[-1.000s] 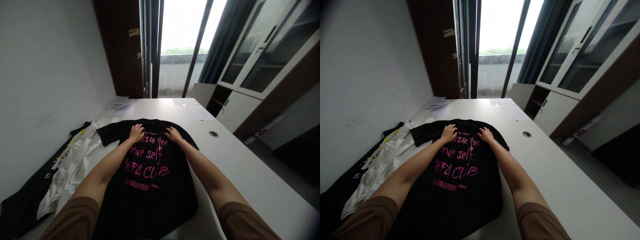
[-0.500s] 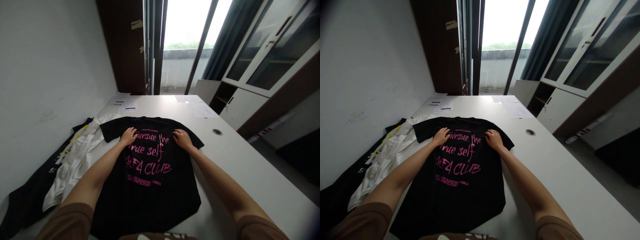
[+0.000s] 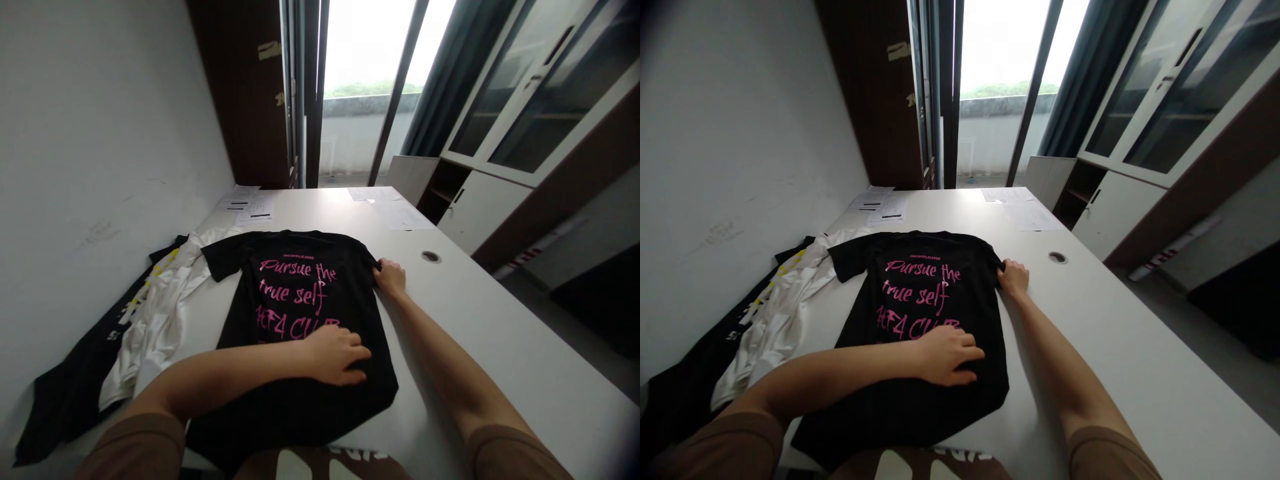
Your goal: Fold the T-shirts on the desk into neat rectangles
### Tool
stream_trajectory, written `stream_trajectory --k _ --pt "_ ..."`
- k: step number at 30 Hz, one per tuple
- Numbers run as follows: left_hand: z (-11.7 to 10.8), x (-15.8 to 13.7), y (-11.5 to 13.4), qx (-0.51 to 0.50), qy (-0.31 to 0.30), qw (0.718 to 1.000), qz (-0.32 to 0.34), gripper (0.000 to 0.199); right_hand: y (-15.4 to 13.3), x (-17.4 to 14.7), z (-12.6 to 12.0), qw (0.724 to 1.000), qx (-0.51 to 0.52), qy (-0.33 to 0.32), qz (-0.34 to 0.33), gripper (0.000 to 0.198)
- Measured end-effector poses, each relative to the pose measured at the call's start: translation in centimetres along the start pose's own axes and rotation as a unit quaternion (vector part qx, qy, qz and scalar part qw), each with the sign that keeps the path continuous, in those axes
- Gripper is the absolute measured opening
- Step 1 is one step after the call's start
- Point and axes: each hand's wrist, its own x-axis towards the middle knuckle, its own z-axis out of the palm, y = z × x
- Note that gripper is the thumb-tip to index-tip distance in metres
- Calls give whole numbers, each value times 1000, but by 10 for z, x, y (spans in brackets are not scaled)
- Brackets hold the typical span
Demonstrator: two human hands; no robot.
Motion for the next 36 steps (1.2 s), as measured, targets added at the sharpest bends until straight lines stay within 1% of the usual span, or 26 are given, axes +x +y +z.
stream_trajectory --k 2,3,5,7,8,10,11,12,13,15,16,17,18,19,20,21,23,24,25,26,27,28,30,32,34,36 --pt "11 11 37 20 -14 1000 -11 70 -1 3 1 1000 13 -5 -12 31" --pt "17 17 49 30 -20 999 -19 74 -1 4 1 1000 17 -8 -13 31" --pt "27 27 62 33 -40 998 -30 60 1 9 0 999 27 -17 -18 32" --pt "32 37 64 8 -68 997 -34 36 4 15 -1 999 39 -26 -25 32" --pt "31 41 63 -19 -74 996 -44 29 5 18 -2 998 46 -31 -27 32" --pt "27 46 57 -109 -41 988 -98 24 7 24 -2 997 65 -36 -17 32" --pt "24 47 54 -174 5 975 -138 22 9 26 -2 996 80 -36 -7 32" --pt "22 46 51 -248 65 950 -179 21 11 28 -2 995 100 -32 5 33" --pt "22 45 48 -325 134 912 -213 20 13 30 -1 992 125 -24 15 33" --pt "26 38 42 -466 247 811 -252 19 20 33 1 981 192 -2 28 33" --pt "30 34 39 -526 275 762 -259 19 24 34 1 973 230 6 28 32" --pt "35 29 36 -571 285 723 -265 18 28 35 2 963 267 10 30 31" --pt "39 24 34 -598 285 700 -268 17 31 36 1 953 300 11 36 30" --pt "43 19 32 -600 282 698 -269 14 34 36 0 943 329 10 45 30" --pt "45 15 32 -576 283 719 -268 11 36 37 -2 933 355 8 56 30" --pt "45 12 32 -527 288 756 -261 10 36 36 -5 920 385 4 67 31" --pt "43 9 39 -381 284 856 -205 21 36 33 -12 878 472 -40 69 40" --pt "42 8 44 -300 264 904 -153 30 35 31 -16 845 524 -85 57 48" --pt "41 9 50 -223 236 941 -94 37 34 27 -20 807 573 -139 42 57" --pt "41 9 57 -154 204 966 -38 42 32 24 -23 767 611 -195 24 63" --pt "42 10 63 -97 175 980 4 44 30 20 -26 732 636 -244 10 67" --pt "44 11 68 -54 152 987 28 46 28 17 -28 706 652 -276 1 69" --pt "48 13 74 -10 118 993 27 48 21 12 -31 679 678 -282 -2 68" --pt "50 16 75 6 87 996 2 53 13 9 -33 670 702 -240 5 64" --pt "48 19 73 15 62 998 -15 57 2 7 -36 676 709 -201 16 61" --pt "46 24 71 14 41 999 -10 54 -8 5 -38 687 697 -203 23 60"
